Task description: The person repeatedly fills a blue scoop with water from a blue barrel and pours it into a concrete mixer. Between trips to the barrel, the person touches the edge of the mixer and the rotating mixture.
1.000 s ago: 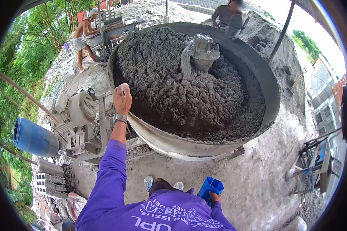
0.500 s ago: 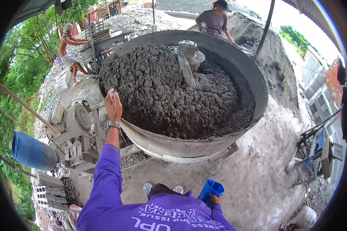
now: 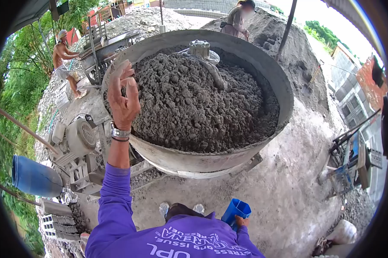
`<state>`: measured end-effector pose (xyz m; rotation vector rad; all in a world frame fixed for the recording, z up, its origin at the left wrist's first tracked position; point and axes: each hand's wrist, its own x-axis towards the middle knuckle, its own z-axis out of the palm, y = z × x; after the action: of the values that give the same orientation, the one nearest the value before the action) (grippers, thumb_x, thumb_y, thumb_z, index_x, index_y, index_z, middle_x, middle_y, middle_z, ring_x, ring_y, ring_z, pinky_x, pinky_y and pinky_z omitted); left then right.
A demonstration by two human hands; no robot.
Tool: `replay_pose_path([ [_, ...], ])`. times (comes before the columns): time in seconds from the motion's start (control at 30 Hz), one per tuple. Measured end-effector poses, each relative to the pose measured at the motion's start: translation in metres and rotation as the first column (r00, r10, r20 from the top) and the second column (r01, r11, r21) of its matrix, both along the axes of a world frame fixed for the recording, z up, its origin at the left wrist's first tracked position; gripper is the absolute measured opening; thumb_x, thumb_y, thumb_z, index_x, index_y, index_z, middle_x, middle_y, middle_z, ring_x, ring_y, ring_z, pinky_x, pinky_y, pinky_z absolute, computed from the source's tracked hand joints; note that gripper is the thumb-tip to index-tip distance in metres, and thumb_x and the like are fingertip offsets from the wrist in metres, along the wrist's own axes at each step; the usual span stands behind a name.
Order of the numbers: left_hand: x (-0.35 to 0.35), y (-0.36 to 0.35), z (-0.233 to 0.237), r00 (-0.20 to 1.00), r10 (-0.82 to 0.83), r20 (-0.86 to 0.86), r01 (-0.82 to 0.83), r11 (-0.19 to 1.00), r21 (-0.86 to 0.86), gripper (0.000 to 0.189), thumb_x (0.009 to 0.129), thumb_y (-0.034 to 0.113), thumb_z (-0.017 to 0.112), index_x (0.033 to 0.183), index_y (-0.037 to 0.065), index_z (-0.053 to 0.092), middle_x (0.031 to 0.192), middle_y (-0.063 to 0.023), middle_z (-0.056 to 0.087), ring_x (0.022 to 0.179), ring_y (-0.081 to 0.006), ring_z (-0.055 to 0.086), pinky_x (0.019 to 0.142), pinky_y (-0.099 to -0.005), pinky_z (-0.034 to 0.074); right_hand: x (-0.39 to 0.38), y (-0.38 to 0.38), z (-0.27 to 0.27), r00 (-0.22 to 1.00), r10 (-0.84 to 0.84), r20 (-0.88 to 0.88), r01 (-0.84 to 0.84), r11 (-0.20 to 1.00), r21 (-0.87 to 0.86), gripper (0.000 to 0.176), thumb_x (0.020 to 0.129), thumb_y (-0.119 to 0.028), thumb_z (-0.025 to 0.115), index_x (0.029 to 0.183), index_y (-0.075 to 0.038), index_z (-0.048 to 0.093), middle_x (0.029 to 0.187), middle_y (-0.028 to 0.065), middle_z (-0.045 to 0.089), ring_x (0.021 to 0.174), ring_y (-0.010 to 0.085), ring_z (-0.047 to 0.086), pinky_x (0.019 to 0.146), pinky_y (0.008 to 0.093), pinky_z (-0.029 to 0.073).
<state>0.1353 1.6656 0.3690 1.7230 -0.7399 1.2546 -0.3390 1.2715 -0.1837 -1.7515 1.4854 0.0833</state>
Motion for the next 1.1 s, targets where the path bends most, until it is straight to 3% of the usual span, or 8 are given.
replay_pose_path([
  [0.1,0.034,0.042,-0.059,0.952,0.196,-0.236,-0.205,0.979,-0.015,0.048,0.102,0.034,0.049,0.138,0.003,0.05,0.13,-0.0198,0.058,0.119,-0.0317,0.059,0.097,-0.0422,0.049,-0.001,0.005,0.003,0.999,-0.033,-0.017,0.034,0.998,0.046,0.077,0.06,-0.05,0.081,0.113,0.005,0.069,0.121,0.0257,0.066,0.114,0.0376,0.063,0.098,0.0416,0.048],
  [0.2,0.063,0.081,-0.122,0.913,0.214,-0.347,-0.249,0.967,-0.059,0.049,0.103,0.035,0.048,0.138,0.002,0.05,0.135,-0.0213,0.054,0.125,-0.0322,0.053,0.099,-0.0438,0.047,-0.024,-0.004,-0.035,0.998,-0.064,0.008,0.064,0.998,-0.006,0.066,0.061,-0.049,0.08,0.103,0.002,0.073,0.108,0.0245,0.071,0.102,0.0364,0.067,0.091,0.0411,0.051],
  [0.3,0.064,0.096,-0.165,0.846,0.227,-0.482,-0.298,0.952,-0.074,0.048,0.105,0.037,0.043,0.138,0.003,0.05,0.137,-0.0202,0.052,0.127,-0.0327,0.051,0.104,-0.0455,0.041,-0.023,0.0,-0.003,0.999,-0.042,-0.003,0.042,0.999,-0.028,0.065,0.061,-0.05,0.081,0.1,0.002,0.074,0.106,0.0243,0.071,0.1,0.0363,0.068,0.088,0.0408,0.053],
  [0.37,0.06,0.107,-0.189,0.767,0.449,-0.458,-0.357,0.892,0.277,0.052,0.107,0.038,0.033,0.142,0.003,0.047,0.143,-0.0188,0.049,0.135,-0.0336,0.043,0.114,-0.0433,0.027,-0.018,-0.004,-0.001,0.998,0.018,-0.066,-0.02,0.999,-0.032,0.066,0.061,-0.05,0.081,0.1,0.003,0.073,0.105,0.0241,0.072,0.099,0.0364,0.069,0.087,0.0409,0.053],
  [0.4,0.053,0.092,-0.177,0.815,0.387,-0.431,-0.367,0.921,0.133,0.047,0.107,0.036,0.033,0.138,0.006,0.051,0.135,-0.0147,0.054,0.126,-0.0342,0.047,0.11,-0.0459,0.032,-0.015,-0.006,-0.004,0.991,0.062,-0.117,-0.065,0.998,-0.027,0.066,0.061,-0.05,0.081,0.1,0.004,0.073,0.104,0.0239,0.072,0.098,0.0365,0.069,0.086,0.041,0.053],
  [0.83,0.064,0.103,-0.188,0.764,0.49,-0.419,-0.429,0.872,0.238,0.052,0.106,0.042,0.031,0.131,0.005,0.058,0.128,-0.0155,0.059,0.122,-0.0335,0.049,0.108,-0.0447,0.033,0.033,-0.002,-0.008,1.0,0.016,-0.011,-0.016,1.0,0.015,0.043,0.064,-0.044,0.081,0.072,-0.002,0.073,0.076,0.0104,0.073,0.073,0.0247,0.071,0.071,0.0382,0.054],
  [0.93,0.066,0.104,-0.189,0.756,0.492,-0.431,-0.414,0.871,0.267,0.048,0.107,0.038,0.03,0.133,0.008,0.057,0.131,-0.012,0.058,0.123,-0.0302,0.049,0.111,-0.0447,0.03,0.036,0.001,-0.01,0.993,0.029,-0.112,-0.042,0.992,-0.117,0.042,0.065,-0.044,0.08,0.072,-0.003,0.073,0.075,0.0107,0.073,0.073,0.0246,0.071,0.07,0.0379,0.054],
  [1.1,0.069,0.108,-0.192,0.768,0.481,-0.424,-0.406,0.877,0.259,0.049,0.107,0.04,0.029,0.132,0.008,0.058,0.129,-0.0129,0.058,0.122,-0.0305,0.049,0.11,-0.0449,0.03,0.045,0.009,0.019,1.0,-0.008,0.011,0.007,0.999,0.054,0.043,0.066,-0.044,0.08,0.075,-0.002,0.073,0.076,0.0117,0.073,0.071,0.0247,0.069,0.069,0.0385,0.053],
])
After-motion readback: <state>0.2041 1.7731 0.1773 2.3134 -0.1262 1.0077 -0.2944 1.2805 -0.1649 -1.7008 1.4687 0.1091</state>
